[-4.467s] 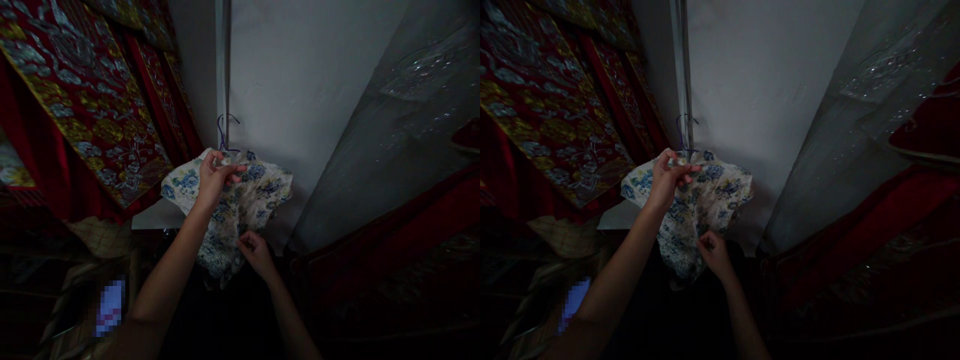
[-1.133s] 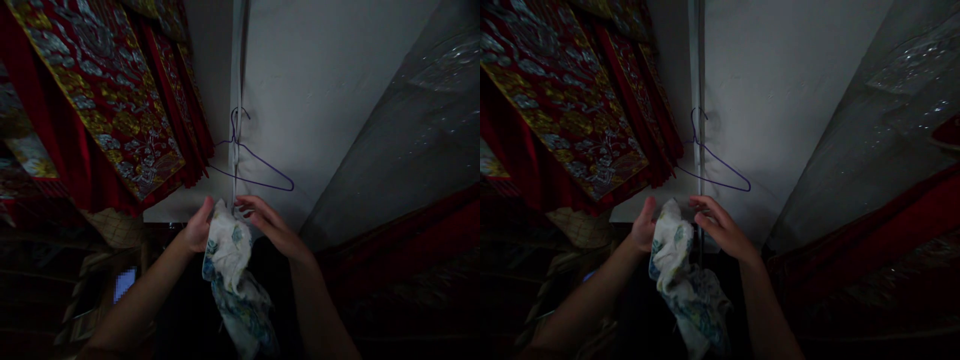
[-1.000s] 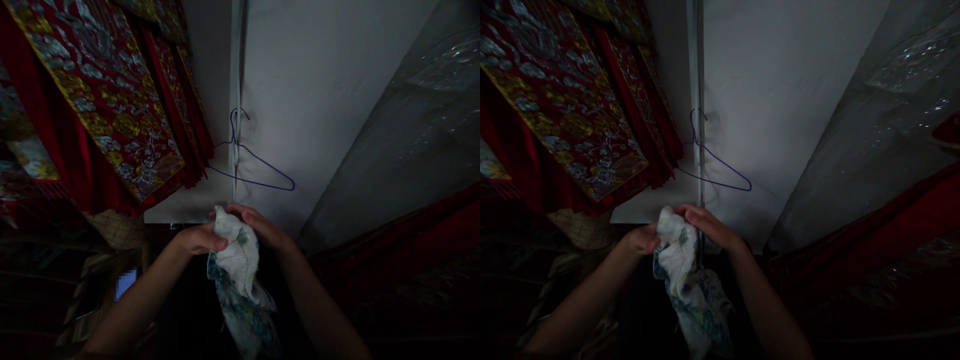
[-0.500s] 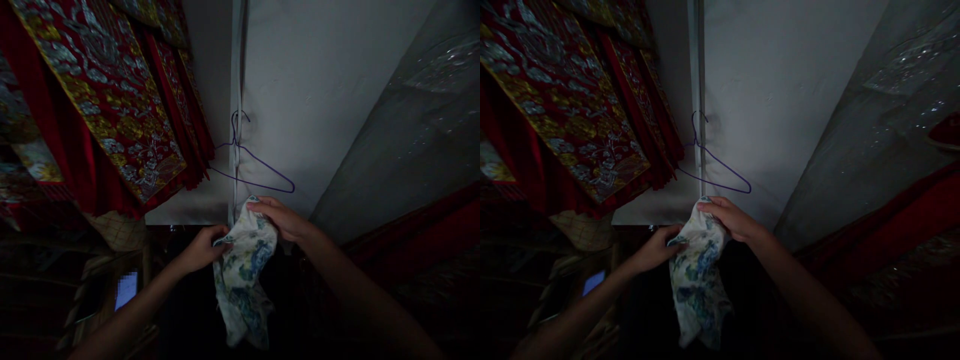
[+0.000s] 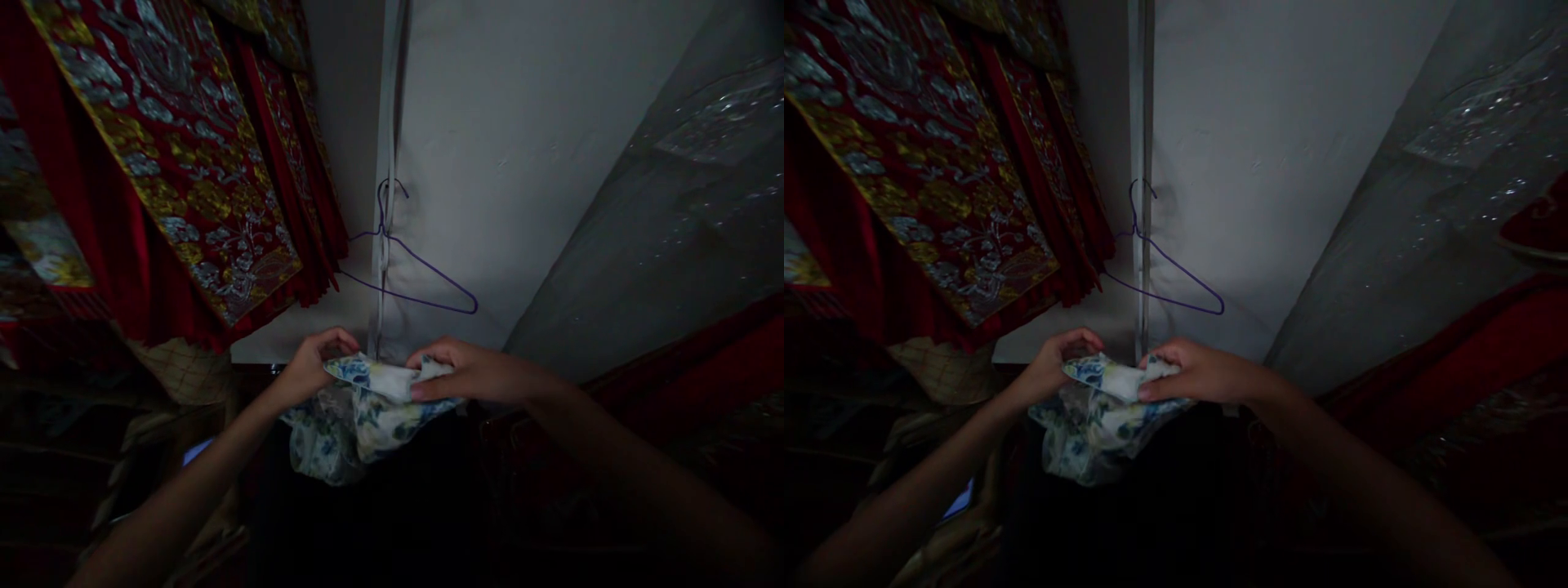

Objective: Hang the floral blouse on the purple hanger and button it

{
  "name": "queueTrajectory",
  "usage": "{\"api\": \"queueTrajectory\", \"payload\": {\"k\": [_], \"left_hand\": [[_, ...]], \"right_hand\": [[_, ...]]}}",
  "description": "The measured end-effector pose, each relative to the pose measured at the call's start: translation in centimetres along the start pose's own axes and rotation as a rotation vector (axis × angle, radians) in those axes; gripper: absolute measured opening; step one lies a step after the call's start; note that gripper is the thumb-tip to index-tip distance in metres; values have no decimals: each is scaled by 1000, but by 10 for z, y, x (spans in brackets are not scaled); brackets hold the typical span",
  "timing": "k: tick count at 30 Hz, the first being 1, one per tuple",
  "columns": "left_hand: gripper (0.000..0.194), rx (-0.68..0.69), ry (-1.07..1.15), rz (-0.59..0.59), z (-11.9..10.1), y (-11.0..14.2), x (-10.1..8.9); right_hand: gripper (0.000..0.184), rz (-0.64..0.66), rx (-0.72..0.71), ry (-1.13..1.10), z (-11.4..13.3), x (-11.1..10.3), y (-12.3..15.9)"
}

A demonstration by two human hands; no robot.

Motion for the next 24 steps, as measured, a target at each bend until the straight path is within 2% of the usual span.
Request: {"api": "queueTrajectory", "payload": {"k": [3, 4, 6, 8, 10, 13, 15, 17, 19, 21, 24], "left_hand": [[25, -15, -225, 310, 17, 15, 6], [25, -2, -304, 358, 25, 21, 5], [26, 40, -457, 357, 42, 31, -1], [28, 71, -578, 311, 55, 36, -12], [31, 94, -649, 263, 60, 38, -24], [29, 171, -650, 156, 45, 34, -37], [30, 225, -574, 98, 25, 33, -36], [39, 210, -414, 43, 5, 33, -29], [47, 119, -204, -62, -9, 33, -22], [50, 27, -4, -204, -17, 34, -18], [45, -33, 229, -373, -25, 30, -18]], "right_hand": [[11, -158, 18, -155, -1, -19, 6], [12, -208, 21, -215, -2, -28, 9], [18, -289, 26, -276, -2, -47, 18], [25, -344, 12, -217, 1, -70, 30], [29, -356, -8, -42, 4, -91, 42], [25, -437, -105, 210, 3, -124, 51], [20, -567, -208, 232, -1, -146, 45], [17, -646, -250, 147, -11, -164, 27], [16, -642, -203, 12, -21, -174, -3], [19, -575, -119, -89, -28, -174, -38], [20, -502, -74, -121, -26, -160, -86]]}}
Point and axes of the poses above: each hand's wrist, its own y-axis away from the middle knuckle, its own x-axis out of the palm, z = x × y, the point moved 4 cm from there along -y, towards the middle knuckle, and after that the axes turned 2 degrees about -z, right-handed, at the moved point
